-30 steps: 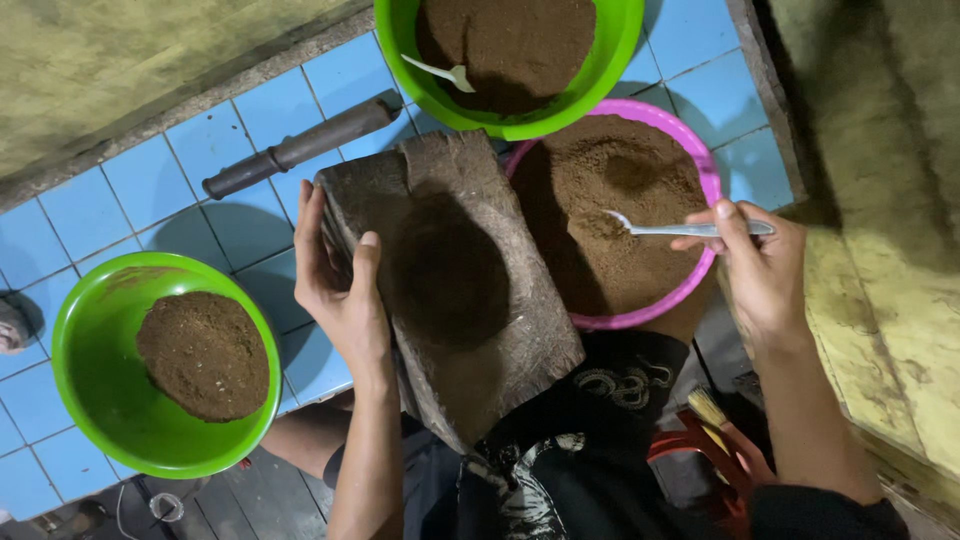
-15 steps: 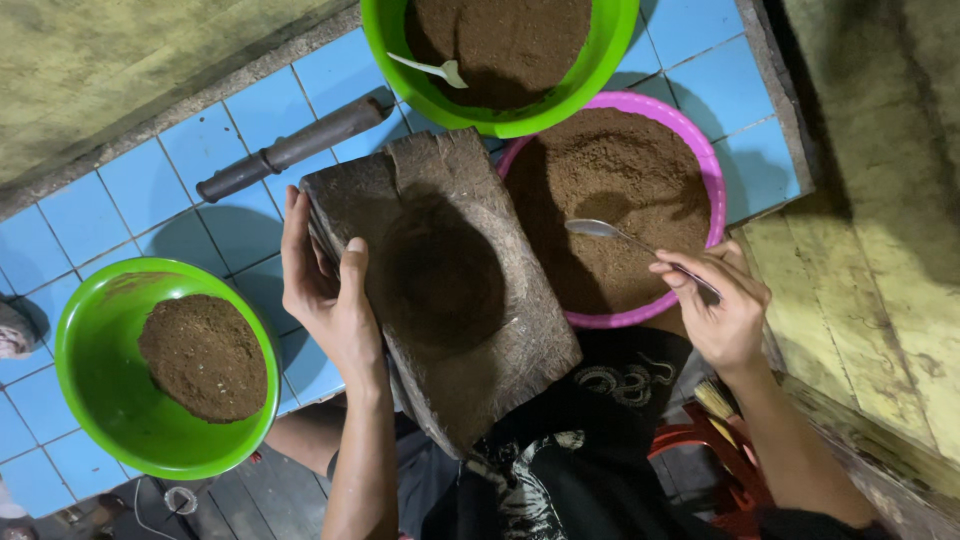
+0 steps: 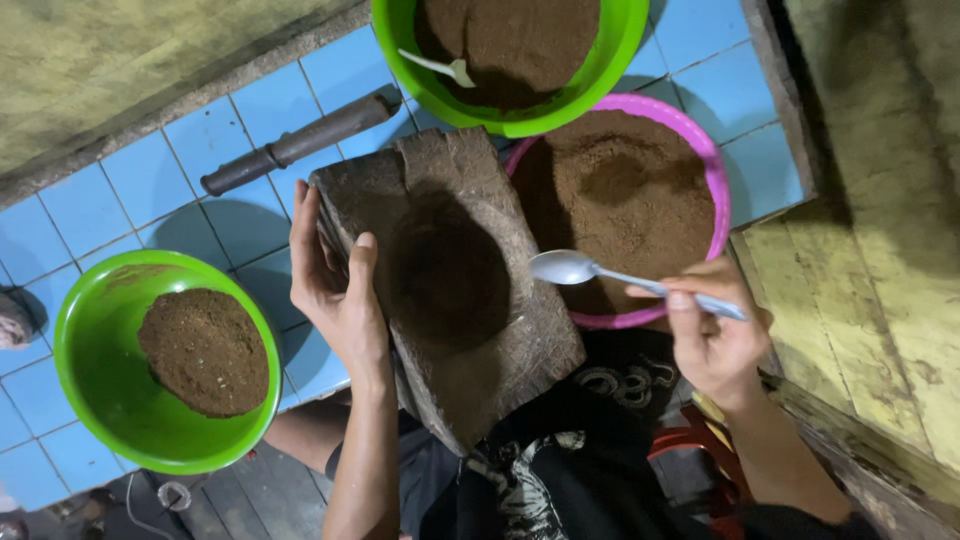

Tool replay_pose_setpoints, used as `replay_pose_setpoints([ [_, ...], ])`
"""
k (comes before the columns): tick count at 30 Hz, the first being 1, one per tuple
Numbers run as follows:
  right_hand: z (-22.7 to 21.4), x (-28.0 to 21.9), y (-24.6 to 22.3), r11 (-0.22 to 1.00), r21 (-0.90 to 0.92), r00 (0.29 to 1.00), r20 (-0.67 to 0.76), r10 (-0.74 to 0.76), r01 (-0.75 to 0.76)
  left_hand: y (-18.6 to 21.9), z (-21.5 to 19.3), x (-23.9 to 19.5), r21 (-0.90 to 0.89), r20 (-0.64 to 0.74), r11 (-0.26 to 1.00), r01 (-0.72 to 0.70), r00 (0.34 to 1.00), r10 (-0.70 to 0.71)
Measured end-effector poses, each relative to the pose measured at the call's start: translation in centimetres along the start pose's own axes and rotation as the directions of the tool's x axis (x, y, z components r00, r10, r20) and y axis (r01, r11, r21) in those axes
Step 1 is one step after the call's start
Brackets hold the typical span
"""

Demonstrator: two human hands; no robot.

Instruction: The person uses a spoon to scoop brown powder from a pink bowl and places it into a wooden mortar. They then use a pestle to grind the powder inside the mortar repeatedly.

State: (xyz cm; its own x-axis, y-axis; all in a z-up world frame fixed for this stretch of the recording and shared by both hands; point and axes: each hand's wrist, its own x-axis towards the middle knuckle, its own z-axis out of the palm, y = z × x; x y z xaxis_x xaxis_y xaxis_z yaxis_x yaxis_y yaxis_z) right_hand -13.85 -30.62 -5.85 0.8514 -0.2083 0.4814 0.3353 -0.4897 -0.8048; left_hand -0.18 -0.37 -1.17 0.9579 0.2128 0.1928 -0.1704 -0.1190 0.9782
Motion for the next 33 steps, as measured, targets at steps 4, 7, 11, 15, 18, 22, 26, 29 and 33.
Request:
replay_pose_setpoints([
  [4,3.1,2.5,-3.9,1.0,-0.024,0.978,0.207,-0.01,0.016,0.5,0.2,0.0,0.018,-0.005,1.0,-0.006,1.0,0.006],
  [7,5.9,1.9,-2.4,0.998,0.034,0.904,0.421,-0.069,0.061,0.7,0.2,0.2,0.015,-0.016,1.0,-0.005,1.0,0.005],
  [11,7.7,1.5,0.7,0.977,-0.084,0.878,0.458,-0.137,0.196,0.5,0.0,0.0,0.008,-0.019,1.0,0.017,1.0,-0.017],
  [15,7.0,0.3,-0.1,0.989,-0.046,0.908,0.404,-0.11,0.141,1.0,0.1,0.2,0.005,-0.015,1.0,0.021,1.0,-0.021],
  [18,5.8,-0.4,-3.9,0.97,-0.136,0.859,0.5,-0.108,0.201,0.7,0.0,0.2,-0.01,-0.016,1.0,0.018,1.0,-0.018],
  [22,8.0,0.0,-3.8,0.954,-0.16,0.843,0.52,-0.136,0.253,0.9,0.0,0.1,-0.002,-0.012,1.0,0.021,1.0,-0.021],
  [26,8.7,0.6,-2.0,0.993,-0.114,0.904,0.428,0.018,0.034,0.6,-0.1,0.3,-0.003,-0.01,1.0,0.017,1.0,-0.017],
  [29,7.2,2.9,-4.4,0.98,0.027,0.902,0.396,0.171,-0.198,0.7,-0.1,0.2,-0.001,-0.01,1.0,0.021,1.0,-0.021],
  [33,6.8,4.9,-8.2,0.931,0.109,0.852,0.449,0.268,-0.35,0.5,-0.1,0.2,0.002,-0.007,1.0,0.029,1.0,-0.029],
])
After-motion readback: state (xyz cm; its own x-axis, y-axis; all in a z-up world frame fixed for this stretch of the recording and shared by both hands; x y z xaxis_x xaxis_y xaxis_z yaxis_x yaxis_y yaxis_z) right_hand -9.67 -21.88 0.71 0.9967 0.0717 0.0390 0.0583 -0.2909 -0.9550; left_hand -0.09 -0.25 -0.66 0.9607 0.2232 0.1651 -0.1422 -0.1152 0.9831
